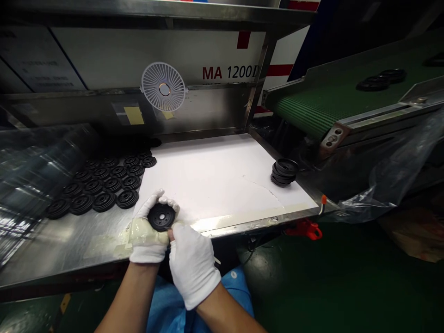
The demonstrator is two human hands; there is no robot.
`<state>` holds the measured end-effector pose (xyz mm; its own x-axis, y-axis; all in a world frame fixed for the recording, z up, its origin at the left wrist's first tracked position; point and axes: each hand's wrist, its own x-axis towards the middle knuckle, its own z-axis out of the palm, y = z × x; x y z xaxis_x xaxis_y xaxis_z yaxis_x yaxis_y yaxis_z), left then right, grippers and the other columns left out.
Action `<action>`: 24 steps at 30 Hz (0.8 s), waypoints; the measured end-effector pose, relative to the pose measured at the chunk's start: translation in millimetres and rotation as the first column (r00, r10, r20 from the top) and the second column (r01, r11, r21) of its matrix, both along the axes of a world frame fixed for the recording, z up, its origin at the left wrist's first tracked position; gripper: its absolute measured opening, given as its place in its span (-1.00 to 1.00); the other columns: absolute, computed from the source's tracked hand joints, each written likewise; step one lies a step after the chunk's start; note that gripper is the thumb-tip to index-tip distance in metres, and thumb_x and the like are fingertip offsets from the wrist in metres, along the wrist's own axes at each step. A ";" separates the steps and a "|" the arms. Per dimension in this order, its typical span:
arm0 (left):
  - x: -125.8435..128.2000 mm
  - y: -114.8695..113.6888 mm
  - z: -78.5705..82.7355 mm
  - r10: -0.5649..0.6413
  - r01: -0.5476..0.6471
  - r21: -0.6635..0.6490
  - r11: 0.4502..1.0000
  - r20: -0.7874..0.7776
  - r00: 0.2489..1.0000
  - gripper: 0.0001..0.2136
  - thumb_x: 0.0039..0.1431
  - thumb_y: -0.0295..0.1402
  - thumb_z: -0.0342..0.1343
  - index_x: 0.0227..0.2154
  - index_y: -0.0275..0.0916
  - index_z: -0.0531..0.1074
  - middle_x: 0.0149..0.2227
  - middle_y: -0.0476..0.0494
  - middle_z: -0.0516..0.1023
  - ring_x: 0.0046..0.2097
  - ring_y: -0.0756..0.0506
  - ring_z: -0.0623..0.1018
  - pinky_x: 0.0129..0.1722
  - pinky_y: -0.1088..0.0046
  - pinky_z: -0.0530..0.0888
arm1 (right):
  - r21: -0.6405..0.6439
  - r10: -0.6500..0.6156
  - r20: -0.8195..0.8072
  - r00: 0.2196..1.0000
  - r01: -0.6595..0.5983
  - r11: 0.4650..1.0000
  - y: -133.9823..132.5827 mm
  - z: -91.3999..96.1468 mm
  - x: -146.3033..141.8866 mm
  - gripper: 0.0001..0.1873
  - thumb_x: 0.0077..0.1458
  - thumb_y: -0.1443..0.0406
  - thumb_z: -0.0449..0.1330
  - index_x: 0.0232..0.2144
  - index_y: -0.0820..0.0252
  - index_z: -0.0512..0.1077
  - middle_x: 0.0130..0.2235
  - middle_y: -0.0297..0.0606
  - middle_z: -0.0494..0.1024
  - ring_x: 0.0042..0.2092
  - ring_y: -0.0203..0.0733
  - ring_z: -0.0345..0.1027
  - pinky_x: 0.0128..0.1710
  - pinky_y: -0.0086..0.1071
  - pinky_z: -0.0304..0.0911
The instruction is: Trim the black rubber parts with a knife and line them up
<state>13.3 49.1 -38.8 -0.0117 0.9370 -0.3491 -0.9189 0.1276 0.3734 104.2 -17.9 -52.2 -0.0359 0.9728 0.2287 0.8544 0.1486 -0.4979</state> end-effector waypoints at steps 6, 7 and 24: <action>-7.2 -8.8 0.8 -0.161 0.165 0.071 0.984 -0.061 0.985 -0.70 0.05 -0.44 0.05 -0.11 -0.34 0.43 -0.27 -0.25 0.49 -0.17 -0.19 0.50 -0.21 0.22 0.48 | 0.019 0.002 0.001 1.000 -0.002 1.000 0.8 -1.4 4.4 -0.80 0.23 0.27 -0.03 -0.44 0.10 0.29 -0.47 -0.40 0.44 -0.45 -0.27 0.25 -0.45 -0.38 -0.11; -8.0 -9.5 0.0 -0.204 0.208 0.079 0.975 -0.058 0.977 -0.68 0.04 -0.43 0.04 -0.11 -0.36 0.43 -0.28 -0.27 0.49 -0.18 -0.20 0.50 -0.22 0.21 0.48 | 0.022 -0.011 0.002 1.000 0.010 1.000 1.6 -1.8 7.1 -0.80 0.23 0.28 -0.02 -0.44 0.10 0.29 -0.48 -0.40 0.43 -0.46 -0.27 0.26 -0.45 -0.37 -0.11; -3.9 -11.0 -7.8 -0.170 0.170 0.084 0.982 -0.004 0.985 -0.71 0.02 -0.44 0.05 -0.15 -0.33 0.45 -0.38 -0.18 0.48 -0.31 -0.11 0.51 -0.26 0.23 0.50 | 0.033 -0.035 -0.015 0.999 0.036 0.999 0.4 -5.5 10.5 -0.82 0.21 0.30 -0.01 -0.43 0.12 0.31 -0.51 -0.38 0.40 -0.47 -0.27 0.24 -0.46 -0.37 -0.13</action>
